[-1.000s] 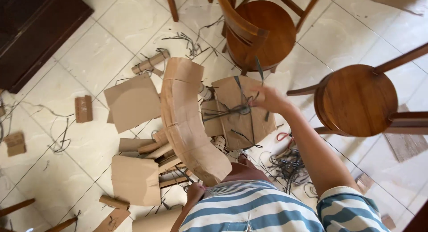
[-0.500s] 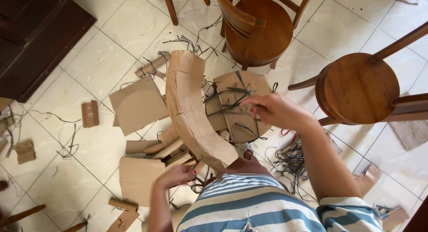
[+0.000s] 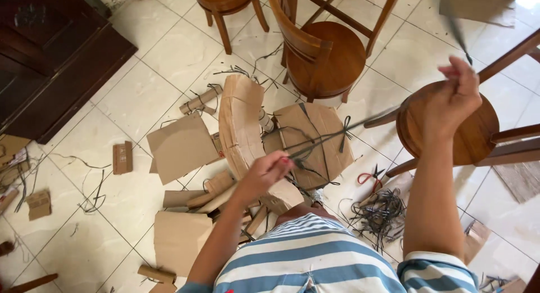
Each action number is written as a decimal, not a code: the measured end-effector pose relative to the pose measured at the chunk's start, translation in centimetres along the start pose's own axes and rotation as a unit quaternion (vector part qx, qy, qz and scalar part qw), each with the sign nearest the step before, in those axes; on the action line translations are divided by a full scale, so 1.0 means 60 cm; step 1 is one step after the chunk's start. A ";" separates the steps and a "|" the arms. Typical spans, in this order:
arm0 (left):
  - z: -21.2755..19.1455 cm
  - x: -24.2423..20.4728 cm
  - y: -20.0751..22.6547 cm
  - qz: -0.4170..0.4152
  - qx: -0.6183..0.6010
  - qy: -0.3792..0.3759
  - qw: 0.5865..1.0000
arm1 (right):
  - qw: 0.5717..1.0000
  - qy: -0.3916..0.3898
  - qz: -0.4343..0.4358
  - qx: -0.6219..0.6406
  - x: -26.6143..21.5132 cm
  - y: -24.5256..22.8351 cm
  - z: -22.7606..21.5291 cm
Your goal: The person cuts plastic ties on cardboard packaging wrapped around wooden chairs using scissors and removes the material.
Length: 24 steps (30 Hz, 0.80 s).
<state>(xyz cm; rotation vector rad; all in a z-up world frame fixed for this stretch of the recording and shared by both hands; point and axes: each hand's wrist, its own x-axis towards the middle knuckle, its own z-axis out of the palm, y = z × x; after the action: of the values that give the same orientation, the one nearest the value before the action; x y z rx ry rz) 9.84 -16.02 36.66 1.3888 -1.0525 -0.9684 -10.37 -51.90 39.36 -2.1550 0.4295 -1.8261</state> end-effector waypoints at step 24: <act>-0.122 -0.189 -0.232 -0.340 0.006 0.332 0.880 | 0.649 -0.635 0.412 -0.077 -0.630 0.045 0.426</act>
<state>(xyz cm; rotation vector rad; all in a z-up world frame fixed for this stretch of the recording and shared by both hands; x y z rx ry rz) 14.80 -2.87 23.29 1.9596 -0.0310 -0.8443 8.89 -38.62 0.10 -2.1251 0.9222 0.3395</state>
